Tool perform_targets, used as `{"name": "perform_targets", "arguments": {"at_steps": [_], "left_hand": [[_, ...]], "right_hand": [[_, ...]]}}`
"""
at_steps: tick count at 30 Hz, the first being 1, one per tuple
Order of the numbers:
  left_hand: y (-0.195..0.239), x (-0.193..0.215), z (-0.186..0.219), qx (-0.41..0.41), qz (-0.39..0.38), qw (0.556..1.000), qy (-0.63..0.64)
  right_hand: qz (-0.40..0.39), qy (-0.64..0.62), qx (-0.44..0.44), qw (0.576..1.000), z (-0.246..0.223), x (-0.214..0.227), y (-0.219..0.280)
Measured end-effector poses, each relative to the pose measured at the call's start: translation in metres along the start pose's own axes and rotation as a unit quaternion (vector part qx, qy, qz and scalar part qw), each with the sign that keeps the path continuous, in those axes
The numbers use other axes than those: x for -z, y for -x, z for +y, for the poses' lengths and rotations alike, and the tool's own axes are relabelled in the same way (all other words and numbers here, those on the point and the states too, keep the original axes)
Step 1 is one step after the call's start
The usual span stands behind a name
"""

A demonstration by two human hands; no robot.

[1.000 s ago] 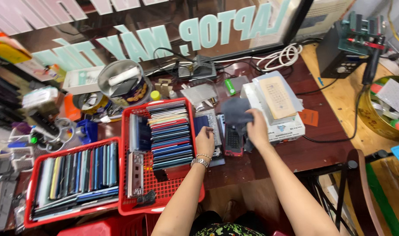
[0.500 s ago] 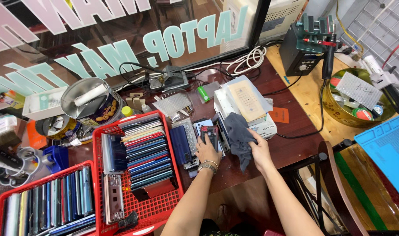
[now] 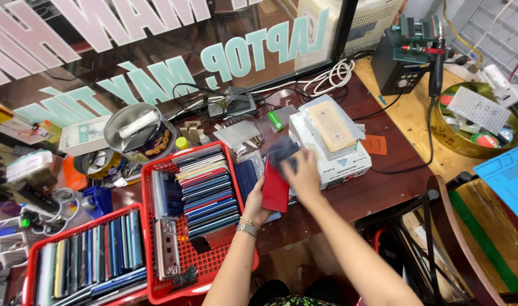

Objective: The person repeatedly picks up smartphones from a red basket, wipes them with a gray cloth, and returns them to the basket. The task continues in a repetitive cycle with no visible final state change or destination beyond the basket.

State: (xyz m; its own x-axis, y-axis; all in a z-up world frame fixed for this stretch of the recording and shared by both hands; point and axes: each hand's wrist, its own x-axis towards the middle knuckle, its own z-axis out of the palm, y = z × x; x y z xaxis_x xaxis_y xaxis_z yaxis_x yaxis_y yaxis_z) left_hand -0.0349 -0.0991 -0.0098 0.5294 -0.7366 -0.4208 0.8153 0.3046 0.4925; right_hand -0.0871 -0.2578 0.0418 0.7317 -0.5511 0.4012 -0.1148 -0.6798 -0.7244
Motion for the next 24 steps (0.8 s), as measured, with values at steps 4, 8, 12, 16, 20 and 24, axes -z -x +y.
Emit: {"name": "perform_targets", "arguments": {"at_steps": [4,8,12,16,20,24], "left_hand": [[0.023,0.014,0.012,-0.046,-0.07,0.996,0.016],[0.012,0.025,0.012,-0.075,-0.031,0.994,0.073],[0.026,0.041,0.022,-0.096,-0.005,0.994,0.058],[0.045,0.047,0.037,-0.105,-0.024,0.993,0.046],[0.038,0.05,0.033,-0.127,0.027,0.989,0.069],[0.028,0.061,0.022,-0.156,0.066,0.986,0.007]], "right_hand": [[0.028,-0.019,-0.141,0.989,-0.001,0.02,-0.011],[-0.049,-0.04,0.083,0.994,-0.039,0.006,0.033],[-0.055,0.001,0.104,0.993,-0.044,0.007,0.058],[-0.163,0.063,0.12,0.977,-0.01,0.036,0.075],[-0.287,0.151,0.233,0.917,0.026,0.059,0.091],[-0.364,0.243,0.169,0.883,0.05,0.056,0.092]]}}
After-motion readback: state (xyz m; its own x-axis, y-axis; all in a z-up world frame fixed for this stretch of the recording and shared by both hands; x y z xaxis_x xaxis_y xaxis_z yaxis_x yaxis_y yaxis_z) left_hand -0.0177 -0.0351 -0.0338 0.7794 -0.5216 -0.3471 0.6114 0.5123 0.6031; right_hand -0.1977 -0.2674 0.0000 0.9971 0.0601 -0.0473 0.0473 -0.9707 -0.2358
